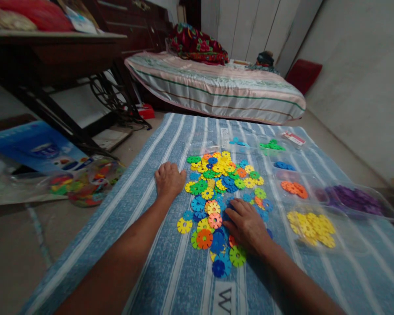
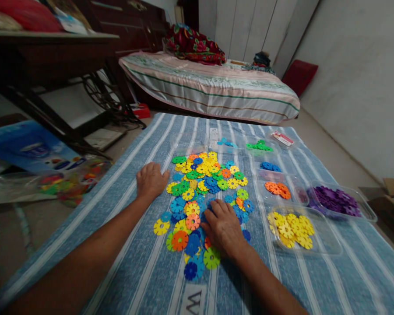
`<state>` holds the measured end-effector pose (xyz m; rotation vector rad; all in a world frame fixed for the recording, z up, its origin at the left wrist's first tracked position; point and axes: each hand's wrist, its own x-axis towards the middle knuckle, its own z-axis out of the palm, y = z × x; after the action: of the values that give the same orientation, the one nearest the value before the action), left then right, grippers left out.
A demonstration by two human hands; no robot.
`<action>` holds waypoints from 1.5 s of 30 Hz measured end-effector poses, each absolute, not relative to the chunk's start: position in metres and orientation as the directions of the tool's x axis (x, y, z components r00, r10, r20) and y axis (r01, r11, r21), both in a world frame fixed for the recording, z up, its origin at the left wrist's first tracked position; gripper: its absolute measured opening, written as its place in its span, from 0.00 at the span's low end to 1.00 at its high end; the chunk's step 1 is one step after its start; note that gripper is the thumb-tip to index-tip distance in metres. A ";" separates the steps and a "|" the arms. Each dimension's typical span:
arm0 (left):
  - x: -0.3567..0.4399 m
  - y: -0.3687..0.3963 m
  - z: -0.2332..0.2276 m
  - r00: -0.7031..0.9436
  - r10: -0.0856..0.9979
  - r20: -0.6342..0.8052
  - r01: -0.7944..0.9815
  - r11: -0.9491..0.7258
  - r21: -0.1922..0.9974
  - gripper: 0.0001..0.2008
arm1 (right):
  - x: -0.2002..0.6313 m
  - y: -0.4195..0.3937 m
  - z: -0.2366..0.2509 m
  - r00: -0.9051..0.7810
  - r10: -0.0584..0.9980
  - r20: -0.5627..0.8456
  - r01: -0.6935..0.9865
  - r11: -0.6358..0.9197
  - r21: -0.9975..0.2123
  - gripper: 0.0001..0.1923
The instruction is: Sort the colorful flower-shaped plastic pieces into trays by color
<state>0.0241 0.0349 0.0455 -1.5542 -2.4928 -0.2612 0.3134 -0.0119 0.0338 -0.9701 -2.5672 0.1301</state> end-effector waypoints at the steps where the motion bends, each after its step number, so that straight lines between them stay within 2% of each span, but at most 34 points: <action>1: 0.024 0.035 0.045 -0.433 0.865 0.255 0.899 0.436 0.048 0.20 | 0.318 -0.011 0.033 -0.659 0.676 0.331 0.647 0.733 -0.210 0.09; 4: 0.025 0.035 0.045 -0.441 0.862 0.250 0.894 0.445 0.043 0.20 | 0.318 -0.016 0.034 -0.583 0.721 0.375 0.707 0.677 -0.203 0.10; 6: 0.026 0.035 0.045 -0.444 0.862 0.246 0.893 0.449 0.038 0.21 | 0.306 -0.023 0.036 -0.574 0.703 0.419 0.687 0.692 -0.221 0.12; 11: 0.027 0.035 0.046 -0.444 0.859 0.253 0.893 0.449 0.043 0.20 | 0.271 -0.041 0.040 -0.688 0.624 0.370 0.577 0.780 -0.244 0.15; 17: 0.027 0.034 0.047 -0.442 0.864 0.240 0.895 0.442 0.055 0.21 | 0.286 -0.034 0.038 -0.576 0.766 0.285 0.735 0.638 -0.230 0.09; 20: 0.027 0.035 0.047 -0.447 0.862 0.237 0.893 0.444 0.068 0.21 | 0.295 -0.035 0.039 -0.508 0.806 0.305 0.788 0.578 -0.214 0.09; 25: 0.028 0.034 0.048 -0.447 0.862 0.241 0.893 0.443 0.072 0.21 | 0.279 -0.058 0.040 -0.594 0.717 0.365 0.670 0.692 -0.268 0.12; 29: 0.028 0.034 0.049 -0.447 0.865 0.230 0.894 0.443 0.071 0.21 | 0.270 -0.073 0.035 -0.629 0.684 0.370 0.641 0.725 -0.253 0.16; 35: 0.027 0.035 0.049 -0.442 0.865 0.238 0.895 0.442 0.055 0.22 | 0.283 -0.075 0.029 -0.572 0.684 0.453 0.643 0.717 -0.270 0.09; 45: 0.023 0.038 0.052 -0.442 0.868 0.225 0.893 0.449 0.023 0.21 | 0.285 -0.068 0.023 -0.578 0.651 0.493 0.603 0.747 -0.279 0.06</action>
<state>0.0232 0.0383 0.0515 -1.5473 -2.5160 -0.2060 0.2849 -0.0676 0.0234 -0.9410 -2.3629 0.1070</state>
